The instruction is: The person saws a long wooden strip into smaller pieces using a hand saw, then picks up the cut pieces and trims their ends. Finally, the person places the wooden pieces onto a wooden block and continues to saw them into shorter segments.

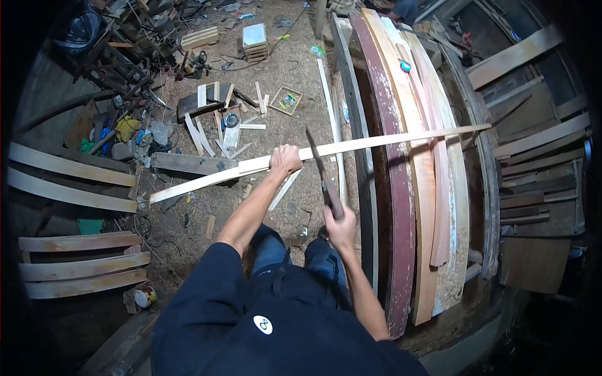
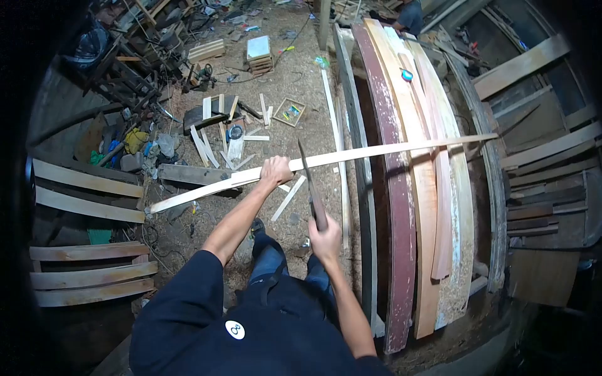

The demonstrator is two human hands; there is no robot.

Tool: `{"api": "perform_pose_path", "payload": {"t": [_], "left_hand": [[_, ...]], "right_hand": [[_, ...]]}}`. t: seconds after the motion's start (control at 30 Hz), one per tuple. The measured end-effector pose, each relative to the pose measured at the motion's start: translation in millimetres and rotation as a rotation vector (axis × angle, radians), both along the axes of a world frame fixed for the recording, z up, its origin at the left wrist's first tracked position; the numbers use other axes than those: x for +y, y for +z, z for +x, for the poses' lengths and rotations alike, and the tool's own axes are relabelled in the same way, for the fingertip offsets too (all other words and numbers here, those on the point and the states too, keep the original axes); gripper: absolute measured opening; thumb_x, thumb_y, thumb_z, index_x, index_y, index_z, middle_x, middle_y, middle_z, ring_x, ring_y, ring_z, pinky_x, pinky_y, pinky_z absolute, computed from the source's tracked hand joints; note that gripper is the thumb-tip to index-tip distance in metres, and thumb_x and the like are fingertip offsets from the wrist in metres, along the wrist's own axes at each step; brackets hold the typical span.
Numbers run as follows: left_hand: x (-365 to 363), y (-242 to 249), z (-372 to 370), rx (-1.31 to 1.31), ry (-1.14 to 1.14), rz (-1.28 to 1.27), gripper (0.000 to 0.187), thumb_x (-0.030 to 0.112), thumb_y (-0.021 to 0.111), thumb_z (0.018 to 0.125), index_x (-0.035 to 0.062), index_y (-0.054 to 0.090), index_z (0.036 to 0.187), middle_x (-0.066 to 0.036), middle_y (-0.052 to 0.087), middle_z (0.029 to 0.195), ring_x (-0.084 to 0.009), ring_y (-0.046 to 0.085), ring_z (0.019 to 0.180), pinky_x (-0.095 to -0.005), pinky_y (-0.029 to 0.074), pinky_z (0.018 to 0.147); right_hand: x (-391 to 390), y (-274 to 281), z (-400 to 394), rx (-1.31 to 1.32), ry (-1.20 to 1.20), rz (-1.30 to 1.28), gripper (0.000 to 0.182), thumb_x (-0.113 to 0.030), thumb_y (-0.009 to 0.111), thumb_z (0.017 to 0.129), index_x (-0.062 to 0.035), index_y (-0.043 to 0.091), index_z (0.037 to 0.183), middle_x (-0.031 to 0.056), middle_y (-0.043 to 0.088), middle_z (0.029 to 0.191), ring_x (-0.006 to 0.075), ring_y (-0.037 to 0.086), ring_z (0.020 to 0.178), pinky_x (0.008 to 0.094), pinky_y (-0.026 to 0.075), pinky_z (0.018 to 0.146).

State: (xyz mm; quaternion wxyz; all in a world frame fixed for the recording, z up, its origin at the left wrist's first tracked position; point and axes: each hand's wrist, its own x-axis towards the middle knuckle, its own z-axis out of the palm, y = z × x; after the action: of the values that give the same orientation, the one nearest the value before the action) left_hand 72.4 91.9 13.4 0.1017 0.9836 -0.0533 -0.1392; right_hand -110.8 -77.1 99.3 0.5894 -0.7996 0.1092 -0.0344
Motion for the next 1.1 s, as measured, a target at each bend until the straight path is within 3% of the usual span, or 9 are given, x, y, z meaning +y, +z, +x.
{"api": "perform_pose_path", "payload": {"t": [0.1,0.2,0.37,0.5,0.57,0.63,0.83,0.9,1.1], "left_hand": [[-5,9,-1,0.016,0.001,-0.010,0.023,0.015,0.058,0.071,0.0022,0.072,0.085,-0.022,0.068,0.089,-0.0341,0.068,0.087,-0.0417,0.054,0.077],[11,7,8,0.031,0.078,-0.054,0.026,0.019,0.059,0.069,0.0030,0.071,0.086,-0.025,0.067,0.087,-0.0373,0.066,0.086,-0.0447,0.053,0.078],[-12,6,-17,0.033,0.013,-0.048,0.026,0.018,0.057,0.071,0.0029,0.072,0.086,-0.023,0.068,0.088,-0.0354,0.068,0.087,-0.0421,0.054,0.078],[10,-2,3,0.003,0.100,-0.071,0.027,0.017,0.057,0.071,0.0026,0.073,0.086,-0.024,0.068,0.087,-0.0354,0.068,0.087,-0.0423,0.054,0.077],[11,-7,-4,0.042,0.019,0.016,0.026,0.016,0.056,0.071,0.0013,0.072,0.085,-0.024,0.068,0.088,-0.0346,0.068,0.087,-0.0422,0.054,0.076],[12,5,-3,0.047,0.002,-0.012,0.024,0.016,0.056,0.073,0.0014,0.072,0.083,-0.023,0.068,0.087,-0.0329,0.068,0.086,-0.0415,0.054,0.076],[9,-12,2,-0.039,0.042,0.013,0.026,0.019,0.055,0.074,0.0023,0.072,0.087,-0.020,0.069,0.091,-0.0320,0.068,0.089,-0.0420,0.053,0.078],[3,-23,-5,0.035,-0.055,0.019,0.028,0.025,0.062,0.071,0.0039,0.072,0.086,-0.024,0.068,0.087,-0.0357,0.068,0.084,-0.0433,0.054,0.076],[18,16,11,0.083,0.304,-0.154,0.030,0.025,0.063,0.071,0.0044,0.072,0.092,-0.022,0.068,0.095,-0.0356,0.067,0.091,-0.0419,0.054,0.079]], "right_hand": [[-5,1,45,0.154,0.051,-0.019,0.020,-0.016,0.062,0.081,0.0031,0.062,0.086,0.0090,0.055,0.060,0.0155,0.053,0.055,0.0345,0.042,0.053],[-7,20,-9,-0.055,0.049,0.103,0.029,-0.011,0.062,0.079,0.0014,0.066,0.105,0.0089,0.060,0.069,0.0137,0.056,0.063,0.0310,0.046,0.060],[3,9,65,0.159,0.069,-0.016,0.024,-0.021,0.060,0.082,0.0019,0.057,0.076,0.0071,0.048,0.053,0.0152,0.048,0.051,0.0333,0.039,0.051],[-1,22,2,-0.095,0.071,-0.063,0.031,-0.012,0.062,0.079,0.0017,0.065,0.106,0.0093,0.057,0.062,0.0163,0.054,0.056,0.0328,0.045,0.057],[0,15,8,0.085,0.030,-0.021,0.025,-0.018,0.064,0.081,0.0045,0.063,0.092,0.0054,0.054,0.062,0.0098,0.050,0.060,0.0293,0.043,0.057],[6,7,42,0.155,0.079,-0.068,0.022,-0.020,0.062,0.080,0.0017,0.062,0.085,0.0150,0.056,0.059,0.0203,0.054,0.053,0.0373,0.042,0.054],[4,-1,4,-0.283,0.005,-0.022,0.023,-0.020,0.062,0.080,0.0023,0.061,0.082,0.0121,0.056,0.058,0.0194,0.054,0.053,0.0369,0.042,0.053],[8,0,38,0.082,0.008,-0.082,0.022,-0.020,0.062,0.080,0.0023,0.059,0.081,0.0103,0.054,0.057,0.0181,0.052,0.052,0.0362,0.041,0.052],[-5,-2,-21,-0.011,0.023,-0.006,0.026,-0.020,0.064,0.079,0.0026,0.064,0.091,0.0110,0.058,0.064,0.0154,0.054,0.060,0.0332,0.045,0.058]]}}
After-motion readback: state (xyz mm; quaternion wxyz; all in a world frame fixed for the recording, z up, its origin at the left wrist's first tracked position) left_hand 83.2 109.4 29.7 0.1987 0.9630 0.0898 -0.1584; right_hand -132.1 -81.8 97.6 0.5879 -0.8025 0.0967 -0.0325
